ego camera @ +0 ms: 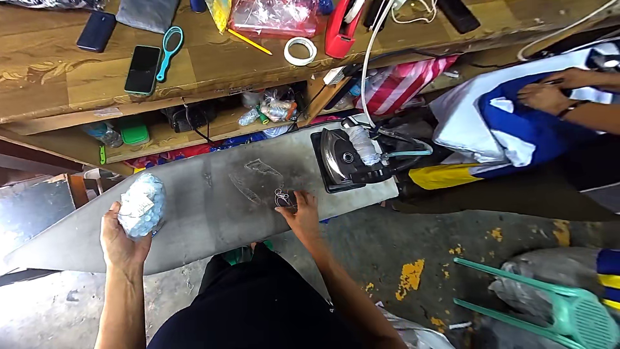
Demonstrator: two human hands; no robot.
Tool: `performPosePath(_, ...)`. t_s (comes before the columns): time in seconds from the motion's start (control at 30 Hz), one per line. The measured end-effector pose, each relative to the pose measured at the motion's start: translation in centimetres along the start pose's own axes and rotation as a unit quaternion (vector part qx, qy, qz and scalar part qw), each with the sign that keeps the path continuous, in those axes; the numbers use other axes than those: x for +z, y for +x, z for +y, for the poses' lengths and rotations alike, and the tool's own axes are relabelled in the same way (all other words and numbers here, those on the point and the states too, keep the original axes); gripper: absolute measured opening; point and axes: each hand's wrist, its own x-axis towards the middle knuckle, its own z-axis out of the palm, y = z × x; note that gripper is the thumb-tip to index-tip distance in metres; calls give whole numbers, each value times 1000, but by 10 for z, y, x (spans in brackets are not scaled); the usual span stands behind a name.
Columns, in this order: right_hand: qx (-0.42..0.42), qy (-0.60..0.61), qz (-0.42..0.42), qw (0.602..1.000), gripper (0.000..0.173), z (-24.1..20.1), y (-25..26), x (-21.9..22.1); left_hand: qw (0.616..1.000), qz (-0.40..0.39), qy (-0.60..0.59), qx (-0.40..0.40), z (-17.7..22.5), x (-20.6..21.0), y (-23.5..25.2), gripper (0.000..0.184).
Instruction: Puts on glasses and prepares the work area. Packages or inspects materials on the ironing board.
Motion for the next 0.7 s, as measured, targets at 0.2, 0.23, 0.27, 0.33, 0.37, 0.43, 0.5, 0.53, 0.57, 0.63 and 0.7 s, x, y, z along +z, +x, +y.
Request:
performPosePath(0.2, 1, 34, 20, 999, 19, -16, 4, 13, 1000, -19, -7, -14, 0, 7, 5, 40)
performPosePath(0.23, -4, 30, 19, 999, 17, -14, 7, 12, 1000, -20, -4, -15, 1, 7, 5, 39)
performPosePath(0.27, -8, 21, 15, 1000, 17, -14, 10, 10, 1000, -20, -2, -15, 2, 9, 6, 39)
performPosePath(0.33, -12, -11, -4, 1000, 20, -13, 16, 7, 999, -28, -2, -16, 4, 9, 6, 39)
performPosePath(0.37, -14, -33, -17, 999, 21, -13, 20, 5, 999, -33, 0, -17, 4, 8, 7, 40)
performPosePath(0.43, -12, -60, -59, 996, 21, -17, 28, 1, 999, -35, 2, -17, 4, 7, 8, 39)
performPosePath(0.5, 8, -38, -112, 993, 22, -17, 36, -6, 999, -35, -1, -20, 4, 6, 8, 38)
performPosePath(0.53, 27, 15, -134, 990, 23, -15, 42, -13, 999, -33, -9, -23, 4, 5, 8, 37)
performPosePath(0.57, 46, 94, -140, 985, 22, -11, 48, -22, 999, -30, -20, -29, 5, 3, 8, 37)
performPosePath(0.63, 87, 323, -121, 935, 15, 2, 54, -32, 998, -23, -47, -44, 6, -2, 8, 38)
performPosePath(0.7, 133, 550, -109, 818, 14, 3, 58, -47, 996, -21, -70, -53, 9, -4, 10, 39)
